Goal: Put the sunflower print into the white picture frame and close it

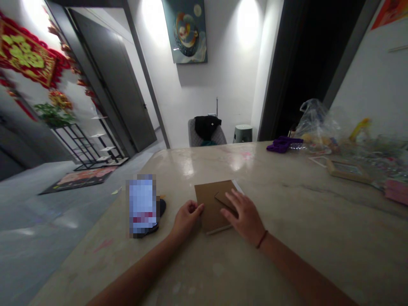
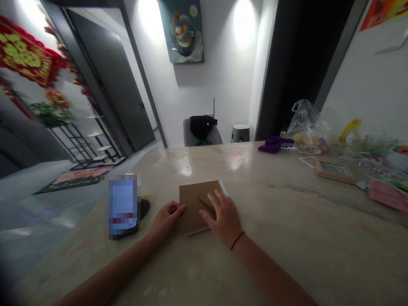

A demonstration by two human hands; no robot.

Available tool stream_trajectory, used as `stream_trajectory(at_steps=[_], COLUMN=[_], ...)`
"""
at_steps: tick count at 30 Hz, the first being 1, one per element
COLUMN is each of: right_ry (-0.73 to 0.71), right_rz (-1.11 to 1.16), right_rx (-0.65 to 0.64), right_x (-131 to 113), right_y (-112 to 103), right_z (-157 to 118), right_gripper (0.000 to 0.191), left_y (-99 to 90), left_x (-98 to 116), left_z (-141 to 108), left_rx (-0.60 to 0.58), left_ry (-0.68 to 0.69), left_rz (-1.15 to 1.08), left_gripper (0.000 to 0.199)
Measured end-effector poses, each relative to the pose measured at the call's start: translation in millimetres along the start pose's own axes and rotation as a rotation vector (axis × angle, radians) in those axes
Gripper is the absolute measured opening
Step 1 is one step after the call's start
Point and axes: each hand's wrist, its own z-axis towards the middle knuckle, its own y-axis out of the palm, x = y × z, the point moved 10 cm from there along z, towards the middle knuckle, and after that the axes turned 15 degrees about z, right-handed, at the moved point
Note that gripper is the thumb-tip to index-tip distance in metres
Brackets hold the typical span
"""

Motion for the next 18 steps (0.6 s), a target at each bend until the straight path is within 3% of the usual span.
stream_trajectory(at_steps=[3, 6, 12, 18], right_ry=[0.216, 0.299, 0.497, 0.600], right_rz=[-0.034, 0.125, 0.820, 1.002], right_rx=[0.179, 0.135, 0.258, 0.340], right_x=[52.9, 83.7, 106.3, 121.8], right_y=[-27.0, -21.4, -6.2, -7.2], right_z=[5.0, 7.6, 2.9, -3.0], right_gripper=[0.038, 0.026, 0.038, 0.044], left_y=[0.2, -0.7, -10.6, -14.7], left_x=[-0.2, -0.1, -2.8, -16.4], left_z=[1.0, 0.8, 0.3, 3.4], left_rx=[-0.003, -0.005, 0.074, 0.092], left_ry=[0.010, 0.007, -0.026, -0.102], left_rz=[-0.030, -0.061, -0.140, -0.236], left_gripper=[0.031, 0.030, 0.032, 0.037])
